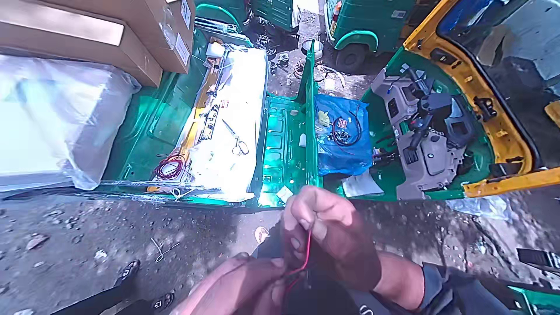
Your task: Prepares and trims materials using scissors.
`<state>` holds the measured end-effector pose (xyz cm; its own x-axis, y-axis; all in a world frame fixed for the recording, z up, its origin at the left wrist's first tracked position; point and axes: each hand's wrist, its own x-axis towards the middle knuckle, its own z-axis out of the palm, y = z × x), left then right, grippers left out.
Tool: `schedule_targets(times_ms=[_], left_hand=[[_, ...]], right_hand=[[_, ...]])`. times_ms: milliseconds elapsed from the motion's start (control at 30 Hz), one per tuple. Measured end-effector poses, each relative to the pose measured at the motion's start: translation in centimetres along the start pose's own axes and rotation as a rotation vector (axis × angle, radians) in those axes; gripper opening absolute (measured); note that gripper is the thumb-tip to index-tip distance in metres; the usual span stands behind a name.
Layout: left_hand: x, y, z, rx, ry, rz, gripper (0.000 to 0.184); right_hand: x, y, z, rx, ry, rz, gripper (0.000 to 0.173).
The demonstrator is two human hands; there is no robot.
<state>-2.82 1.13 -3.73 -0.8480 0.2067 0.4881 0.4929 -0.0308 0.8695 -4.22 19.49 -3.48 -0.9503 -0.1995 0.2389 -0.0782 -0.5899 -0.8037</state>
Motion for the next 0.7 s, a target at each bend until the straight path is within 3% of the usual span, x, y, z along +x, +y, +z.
schedule_targets(times_ms=[100,200,333,500,700], left_hand=[[0.2,-6.6,-0.4,-0.438,0.252,-0.427,0.013],[-0.6,-9.0,-1.9,-0.529,0.373,-0.594,0.013],[-1.7,-10.1,-3.9,-0.440,0.386,-0.566,0.012],[-2.4,-11.5,-5.4,-0.199,0.285,-0.510,0.014],[-1.7,-14.7,-5.7,0.082,0.242,-0.513,0.012]], right_hand=[[2.4,5.3,-2.7,-0.039,0.212,0.216,0.017],[3.1,8.2,-3.1,-0.039,0.263,0.271,0.017],[4.0,10.0,-2.0,-0.191,0.183,0.269,0.030],[5.3,13.0,-1.3,-0.268,0.192,0.255,0.014],[7.0,15.9,-3.9,-0.474,0.125,0.225,0.011]])
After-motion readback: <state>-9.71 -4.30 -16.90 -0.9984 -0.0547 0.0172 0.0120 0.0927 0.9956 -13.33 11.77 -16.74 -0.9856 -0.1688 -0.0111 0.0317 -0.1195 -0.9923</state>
